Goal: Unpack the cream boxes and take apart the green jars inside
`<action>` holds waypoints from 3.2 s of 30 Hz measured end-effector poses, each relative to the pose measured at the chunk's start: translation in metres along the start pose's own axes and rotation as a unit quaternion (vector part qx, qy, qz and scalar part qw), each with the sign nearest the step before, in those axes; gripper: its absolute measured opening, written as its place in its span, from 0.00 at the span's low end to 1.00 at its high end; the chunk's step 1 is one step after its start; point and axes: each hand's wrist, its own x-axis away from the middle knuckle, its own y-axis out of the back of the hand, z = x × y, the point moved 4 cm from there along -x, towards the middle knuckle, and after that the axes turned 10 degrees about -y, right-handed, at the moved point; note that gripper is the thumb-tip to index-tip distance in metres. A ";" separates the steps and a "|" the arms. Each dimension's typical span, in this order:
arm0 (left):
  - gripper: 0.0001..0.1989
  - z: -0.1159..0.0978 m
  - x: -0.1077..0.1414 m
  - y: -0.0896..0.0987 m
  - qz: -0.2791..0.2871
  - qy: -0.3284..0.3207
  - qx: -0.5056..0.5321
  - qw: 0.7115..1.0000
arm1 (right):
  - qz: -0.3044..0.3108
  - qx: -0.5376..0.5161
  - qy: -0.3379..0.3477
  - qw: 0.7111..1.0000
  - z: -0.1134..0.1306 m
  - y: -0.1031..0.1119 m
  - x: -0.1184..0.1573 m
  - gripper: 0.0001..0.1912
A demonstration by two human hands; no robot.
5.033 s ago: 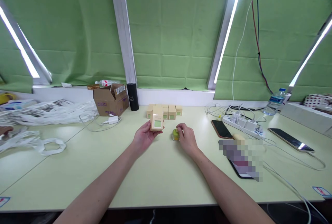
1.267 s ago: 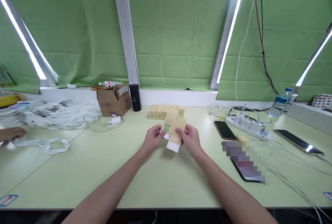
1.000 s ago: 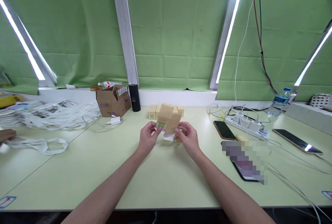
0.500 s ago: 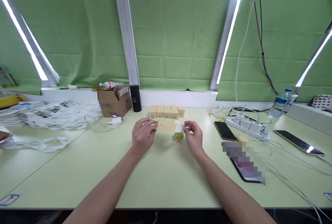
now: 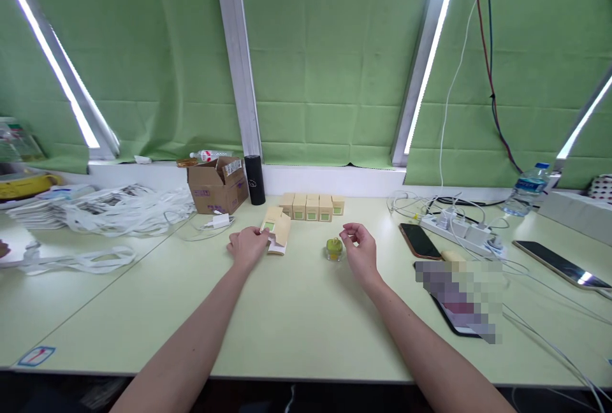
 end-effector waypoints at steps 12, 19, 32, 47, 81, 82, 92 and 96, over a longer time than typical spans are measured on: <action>0.18 0.005 0.001 -0.002 0.063 0.014 -0.069 0.996 | -0.003 0.024 -0.005 1.000 -0.008 0.001 -0.006 0.12; 0.16 0.007 0.000 -0.002 0.073 0.021 -0.074 0.994 | -0.011 0.028 -0.003 1.000 -0.010 0.003 -0.008 0.12; 0.21 -0.031 0.027 -0.007 0.021 -0.188 -0.133 0.973 | -0.006 0.066 -0.010 0.998 -0.012 0.006 -0.012 0.14; 0.19 -0.036 0.033 -0.008 -0.016 -0.213 -0.129 0.968 | 0.134 0.382 -0.038 0.914 -0.029 -0.012 -0.011 0.29; 0.24 -0.100 0.072 -0.030 0.168 -0.292 0.427 0.839 | 0.360 -0.315 -0.170 0.862 0.012 -0.036 0.022 0.21; 0.24 -0.102 0.071 -0.030 0.171 -0.295 0.432 0.835 | 0.354 -0.318 -0.165 0.864 0.012 -0.036 0.022 0.21; 0.22 -0.110 0.069 -0.031 0.163 -0.291 0.456 0.825 | 0.126 -0.173 0.018 0.977 0.010 -0.025 0.015 0.23; 0.21 -0.103 0.081 -0.030 0.143 -0.300 0.415 0.847 | 0.128 -0.144 0.048 0.980 0.010 -0.025 0.019 0.21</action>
